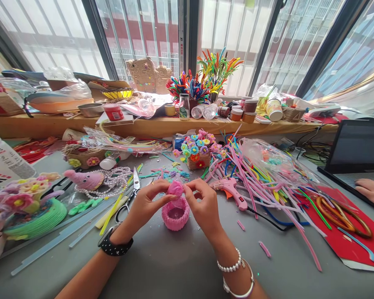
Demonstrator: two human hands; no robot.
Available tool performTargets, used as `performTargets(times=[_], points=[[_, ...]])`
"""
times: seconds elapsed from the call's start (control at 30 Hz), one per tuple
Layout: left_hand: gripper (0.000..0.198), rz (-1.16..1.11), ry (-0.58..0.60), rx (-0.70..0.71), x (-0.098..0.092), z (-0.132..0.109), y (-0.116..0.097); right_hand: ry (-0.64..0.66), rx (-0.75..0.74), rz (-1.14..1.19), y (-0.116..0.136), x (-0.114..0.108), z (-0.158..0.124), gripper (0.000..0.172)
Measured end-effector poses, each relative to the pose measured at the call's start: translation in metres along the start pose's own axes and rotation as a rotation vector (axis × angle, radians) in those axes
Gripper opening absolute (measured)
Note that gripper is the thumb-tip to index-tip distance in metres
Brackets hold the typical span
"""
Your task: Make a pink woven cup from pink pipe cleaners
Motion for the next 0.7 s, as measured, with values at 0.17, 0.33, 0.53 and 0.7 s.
performTargets(times=[0.17, 0.33, 0.53, 0.7], points=[[0.015, 0.082, -0.026, 0.094, -0.001, -0.001, -0.002, 0.116, 0.002, 0.056, -0.001, 0.000, 0.005, 0.015], [0.030, 0.418, -0.372, 0.319, -0.001, -0.009, -0.007, -0.209, -0.302, -0.274, 0.008, 0.006, -0.002, 0.011], [0.038, 0.453, -0.286, 0.446, 0.014, -0.017, -0.013, -0.285, -0.541, -0.518, 0.009, 0.020, -0.012, 0.014], [0.041, 0.496, -0.323, 0.469, 0.016, -0.019, -0.011, -0.264, -0.668, -0.606, 0.010, 0.024, -0.016, 0.016]])
Point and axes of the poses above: each hand's wrist, its own z-axis towards the middle knuckle, its own x-axis out of the palm, y = z × x, the point moved 3 cm from there along z, towards the middle knuckle, and after that the axes turned 6 degrees about -y, right-handed, at the moved point
